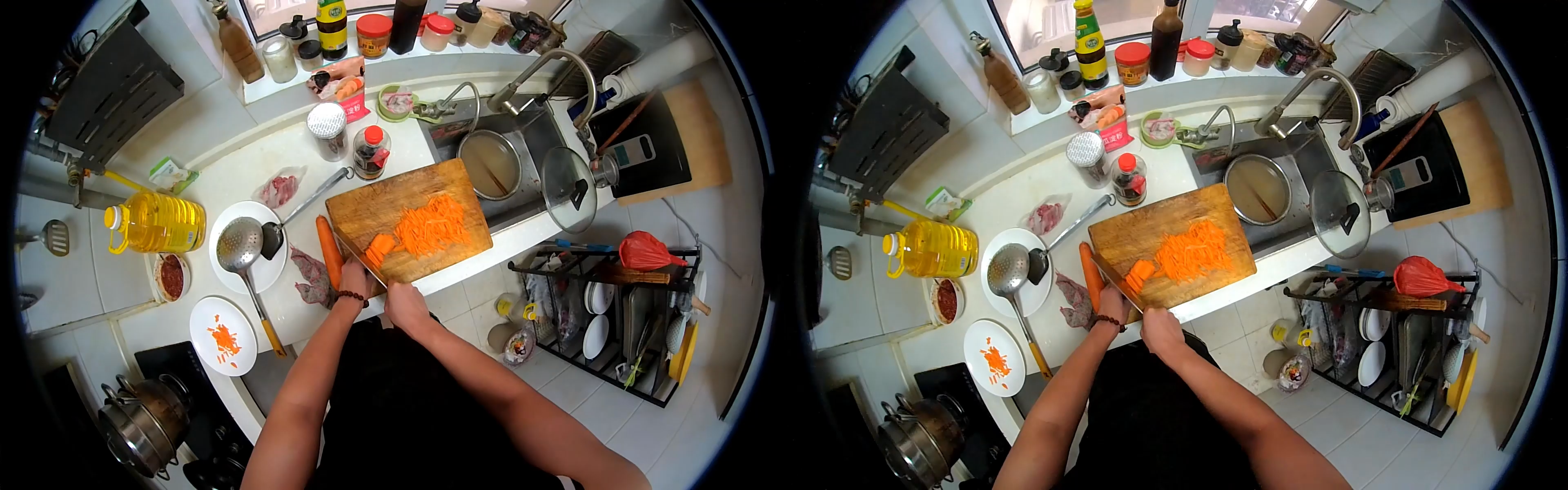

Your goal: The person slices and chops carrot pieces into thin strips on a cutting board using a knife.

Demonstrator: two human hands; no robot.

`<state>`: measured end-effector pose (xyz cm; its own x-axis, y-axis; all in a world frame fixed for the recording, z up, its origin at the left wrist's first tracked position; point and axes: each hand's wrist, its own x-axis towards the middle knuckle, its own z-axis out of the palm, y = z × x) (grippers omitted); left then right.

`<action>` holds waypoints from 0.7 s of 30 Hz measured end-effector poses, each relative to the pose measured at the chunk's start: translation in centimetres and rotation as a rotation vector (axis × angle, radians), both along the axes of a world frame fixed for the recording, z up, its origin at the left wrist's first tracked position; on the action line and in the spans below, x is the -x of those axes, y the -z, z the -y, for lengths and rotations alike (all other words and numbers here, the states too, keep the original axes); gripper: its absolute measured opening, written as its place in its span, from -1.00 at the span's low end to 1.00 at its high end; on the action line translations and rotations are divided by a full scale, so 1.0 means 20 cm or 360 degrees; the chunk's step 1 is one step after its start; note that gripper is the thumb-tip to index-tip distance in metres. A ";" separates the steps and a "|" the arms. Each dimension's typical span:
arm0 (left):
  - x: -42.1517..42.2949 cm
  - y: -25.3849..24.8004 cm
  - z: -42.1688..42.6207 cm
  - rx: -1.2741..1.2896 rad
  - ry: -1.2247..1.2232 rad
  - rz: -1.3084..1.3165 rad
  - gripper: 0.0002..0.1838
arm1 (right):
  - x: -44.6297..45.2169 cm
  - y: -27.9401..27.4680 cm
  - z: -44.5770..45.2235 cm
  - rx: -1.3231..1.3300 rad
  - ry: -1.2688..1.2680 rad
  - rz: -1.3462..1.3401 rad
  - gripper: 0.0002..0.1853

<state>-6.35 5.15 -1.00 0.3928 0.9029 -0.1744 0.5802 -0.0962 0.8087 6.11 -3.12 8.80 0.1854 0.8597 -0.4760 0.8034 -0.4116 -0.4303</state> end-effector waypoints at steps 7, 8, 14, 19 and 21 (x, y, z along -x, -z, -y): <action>-0.04 -0.10 -0.01 0.0095 -0.0183 -0.0004 -0.76 | -0.04 0.13 -0.07 0.0000 -0.0031 -0.0052 -0.85; -0.04 -0.08 -0.01 0.0093 -0.0187 -0.0001 -0.76 | -0.04 0.14 -0.07 -0.0043 -0.0007 -0.0054 -0.84; 0.00 -0.07 0.02 0.0026 -0.0205 0.0113 -0.82 | -0.06 0.08 -0.08 -0.0126 0.0136 -0.0177 -0.77; 0.01 -0.02 0.03 0.0015 -0.0241 0.0112 -0.81 | 0.00 0.01 -0.01 -0.0227 0.0193 -0.0158 -0.76; 0.02 -0.01 0.04 0.0049 -0.0294 0.0128 -0.81 | 0.01 -0.01 0.00 -0.0242 0.0210 -0.0172 -0.76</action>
<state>-6.74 4.33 -0.71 0.2345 0.9557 -0.1779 0.5191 0.0317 0.8541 5.84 -3.07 9.00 0.2558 0.8948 -0.3659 0.6931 -0.4336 -0.5759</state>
